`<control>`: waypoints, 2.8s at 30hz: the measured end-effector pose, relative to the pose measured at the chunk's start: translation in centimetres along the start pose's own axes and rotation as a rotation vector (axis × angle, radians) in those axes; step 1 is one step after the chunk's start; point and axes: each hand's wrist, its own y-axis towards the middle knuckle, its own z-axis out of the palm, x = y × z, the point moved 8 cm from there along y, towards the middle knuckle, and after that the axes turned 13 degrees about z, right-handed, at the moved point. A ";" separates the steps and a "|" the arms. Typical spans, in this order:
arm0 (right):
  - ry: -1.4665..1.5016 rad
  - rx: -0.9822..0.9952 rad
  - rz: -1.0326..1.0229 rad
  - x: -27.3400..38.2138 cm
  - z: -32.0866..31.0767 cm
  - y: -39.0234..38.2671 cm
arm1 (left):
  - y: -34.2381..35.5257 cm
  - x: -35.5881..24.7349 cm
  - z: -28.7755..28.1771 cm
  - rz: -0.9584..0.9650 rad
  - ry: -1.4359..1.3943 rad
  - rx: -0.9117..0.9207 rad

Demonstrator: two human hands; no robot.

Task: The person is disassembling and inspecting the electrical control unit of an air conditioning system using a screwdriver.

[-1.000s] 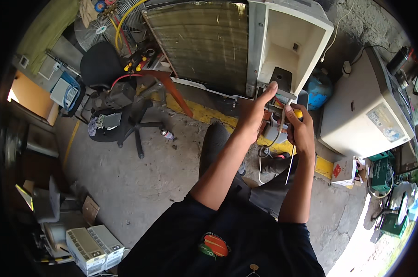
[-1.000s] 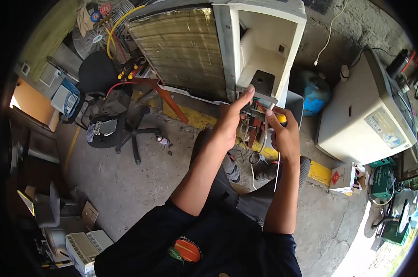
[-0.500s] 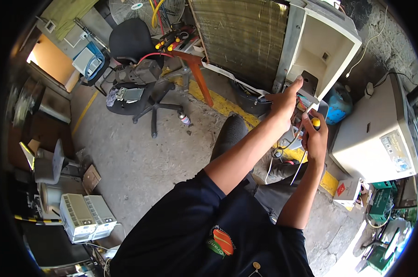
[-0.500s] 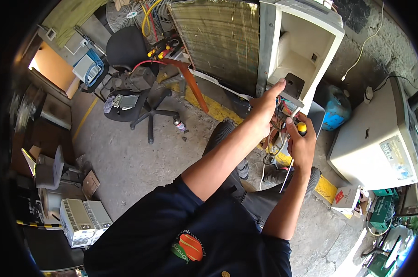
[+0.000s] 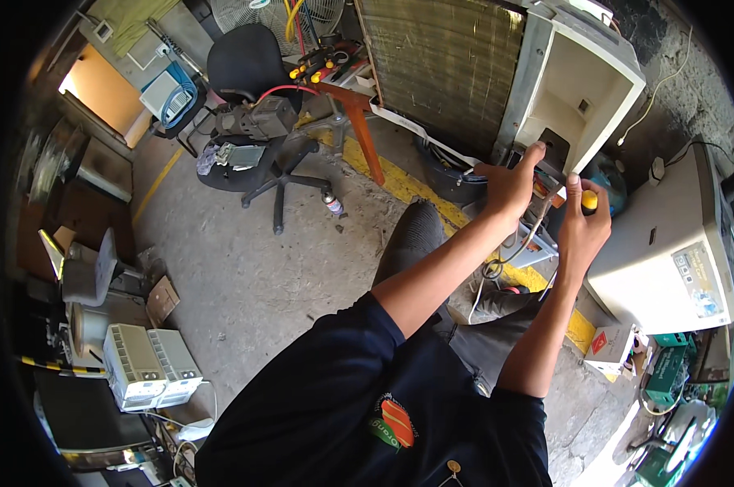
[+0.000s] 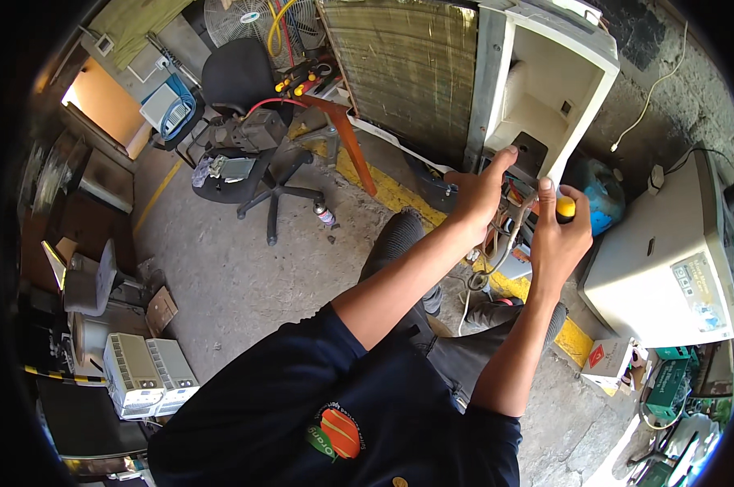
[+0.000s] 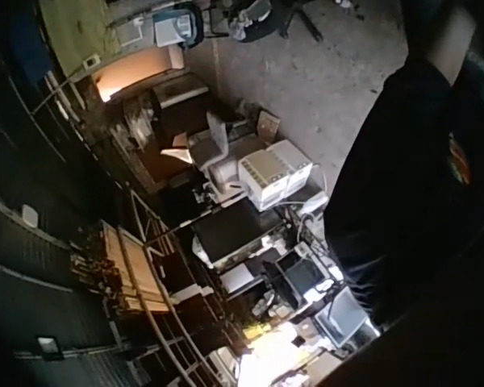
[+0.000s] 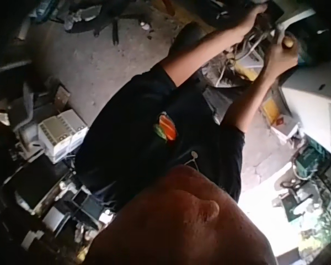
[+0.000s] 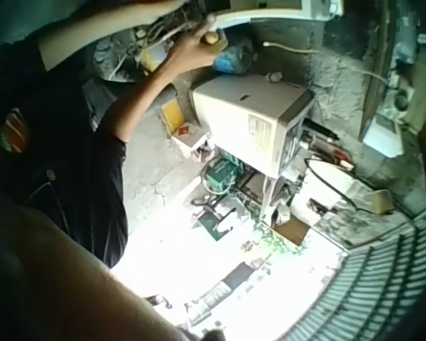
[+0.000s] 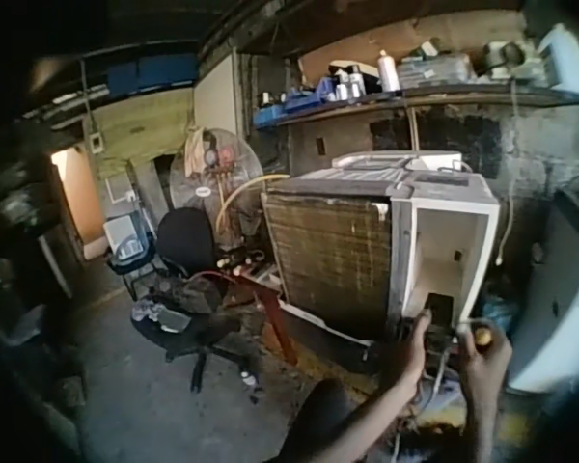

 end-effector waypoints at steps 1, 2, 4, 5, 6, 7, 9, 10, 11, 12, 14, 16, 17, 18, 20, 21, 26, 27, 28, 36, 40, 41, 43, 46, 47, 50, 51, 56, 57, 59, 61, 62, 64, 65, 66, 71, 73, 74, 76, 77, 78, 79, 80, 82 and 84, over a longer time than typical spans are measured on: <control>-0.001 -0.015 -0.013 0.9 0.0 0.2 | -0.2 -0.3 -0.1 0.011 -0.002 -0.005; -0.003 -0.028 -0.025 1.7 0.0 0.4 | -0.3 -0.5 -0.2 0.022 -0.004 -0.012; -0.007 -0.055 -0.049 2.9 0.1 0.7 | -0.6 -0.9 -0.4 0.041 -0.009 -0.025; -0.009 -0.055 -0.051 3.0 0.2 0.8 | -0.6 -0.8 -0.5 0.040 -0.012 -0.025; -0.006 -0.067 -0.058 2.9 0.0 0.9 | -0.6 -0.8 -0.6 0.048 0.003 -0.026; -0.004 -0.079 -0.064 2.8 -0.2 1.1 | -0.7 -0.7 -0.6 0.055 0.017 -0.026; -0.004 -0.110 -0.074 2.6 -0.7 1.4 | -0.9 -0.5 -0.4 0.064 0.046 -0.019; 0.017 -0.148 -0.124 2.9 -1.1 1.4 | -1.1 -0.5 -0.2 0.061 0.042 0.001; 0.035 -0.187 -0.175 3.2 -1.2 1.3 | -1.2 -0.6 -0.3 0.058 0.037 0.023; 0.015 -0.216 -0.169 2.8 -1.2 1.6 | -1.0 -0.4 -0.7 0.076 0.013 0.012; 0.035 -0.170 -0.165 2.2 -0.5 2.0 | -1.2 -0.1 -1.8 0.142 -0.020 -0.061; 0.042 -0.134 -0.097 2.3 -0.5 2.0 | -2.5 -0.1 -2.4 0.102 -0.125 0.038; 0.029 -0.161 -0.089 2.5 -0.9 1.9 | -3.2 0.0 -2.6 0.048 -0.164 0.081; 0.000 -0.142 -0.067 2.5 -0.9 2.0 | -3.6 -0.1 -2.7 0.001 -0.137 0.124; -0.028 -0.121 -0.046 2.4 -1.2 2.1 | -4.2 -0.3 -3.2 -0.045 -0.111 0.166; -0.019 -0.090 -0.024 2.2 -1.2 2.2 | -4.3 -0.4 -3.2 -0.033 -0.131 0.192; -0.005 0.006 0.071 0.8 -1.3 3.0 | -2.6 -1.2 -3.1 -0.092 -0.206 0.367; -0.015 0.029 0.096 0.7 -1.3 3.2 | -1.8 -1.9 -3.0 -0.178 -0.222 0.448; -0.021 0.065 0.114 0.9 -0.9 3.2 | -1.4 -2.6 -3.2 -0.258 -0.242 0.514; -0.031 0.081 0.090 2.2 -1.1 3.3 | 0.1 -1.1 -2.4 -0.271 -0.234 0.681; -0.125 0.061 0.014 2.7 -1.6 3.8 | -0.2 -0.4 -3.6 -0.309 -0.260 0.731; -0.130 0.075 0.011 2.8 -1.4 3.8 | -0.3 -0.4 -4.2 -0.304 -0.243 0.710; -0.140 0.103 0.000 2.8 -0.8 3.8 | -0.2 -0.6 -4.9 -0.287 -0.211 0.669; -0.124 0.126 0.016 1.7 -0.6 4.2 | -0.3 -1.0 -4.2 -0.297 -0.214 0.642; -0.102 0.142 0.034 1.0 -0.4 4.2 | -0.5 -1.2 -3.9 -0.314 -0.236 0.627; -0.055 0.182 0.066 0.1 0.2 4.3 | 0.0 -1.4 -3.5 -0.344 -0.280 0.587; -0.029 0.174 0.050 0.3 0.2 4.3 | 0.5 -1.6 -3.2 -0.371 -0.257 0.638; 0.038 0.151 -0.004 1.3 0.0 4.3 | 1.3 -1.9 -1.7 -0.418 -0.178 0.752; 0.030 0.136 -0.008 1.5 -0.1 4.4 | 1.2 -1.9 -1.2 -0.383 -0.162 0.728; 0.015 0.104 -0.019 1.8 -0.2 4.3 | 1.0 -2.0 -0.8 -0.311 -0.131 0.681; -0.013 0.079 -0.028 2.0 -0.5 4.1 | 0.5 -1.7 -0.7 -0.301 -0.136 0.679; -0.039 0.064 -0.040 2.2 -0.4 3.9 | 0.3 -1.4 -0.8 -0.289 -0.144 0.668; -0.093 0.033 -0.063 2.7 -0.4 3.9 | 0.3 -1.2 -0.8 -0.267 -0.162 0.647; -0.097 0.030 -0.059 2.7 -0.5 3.8 | 0.2 -1.3 -1.0 -0.271 -0.162 0.651; -0.081 0.041 -0.058 2.7 -0.5 3.7 | 0.1 -1.6 -1.5 -0.300 -0.147 0.696; -0.035 0.071 -0.053 2.5 -0.7 4.0 | -0.1 -1.3 -2.4 -0.356 -0.104 0.787; -0.023 0.089 -0.049 2.3 -0.4 4.1 | -0.1 -0.5 -3.1 -0.294 -0.098 0.667; -0.017 0.100 -0.047 2.3 -0.3 4.1 | -0.1 -0.4 -3.4 -0.263 -0.096 0.606; 0.005 0.129 -0.041 2.2 -0.4 4.4 | -1.4 -0.8 -2.5 -0.264 -0.147 0.603; 0.030 0.155 -0.035 2.2 -0.4 4.5 | -2.0 -1.4 -1.9 -0.263 -0.195 0.603; 0.054 0.181 -0.029 2.3 -0.3 4.7 | -2.6 -1.9 -1.5 -0.262 -0.243 0.601; 0.078 0.207 -0.022 2.3 -0.1 4.8 | -2.9 -2.3 -1.4 -0.261 -0.291 0.600; 0.079 0.203 -0.013 2.2 -0.2 4.9 | -3.0 -2.2 -1.4 -0.267 -0.285 0.603; 0.054 0.229 -0.021 1.9 0.0 5.1 | -3.0 -2.1 -1.6 -0.267 -0.263 0.628; 0.032 0.245 -0.022 1.4 -0.2 5.4 | -3.0 -2.2 -1.5 -0.271 -0.235 0.662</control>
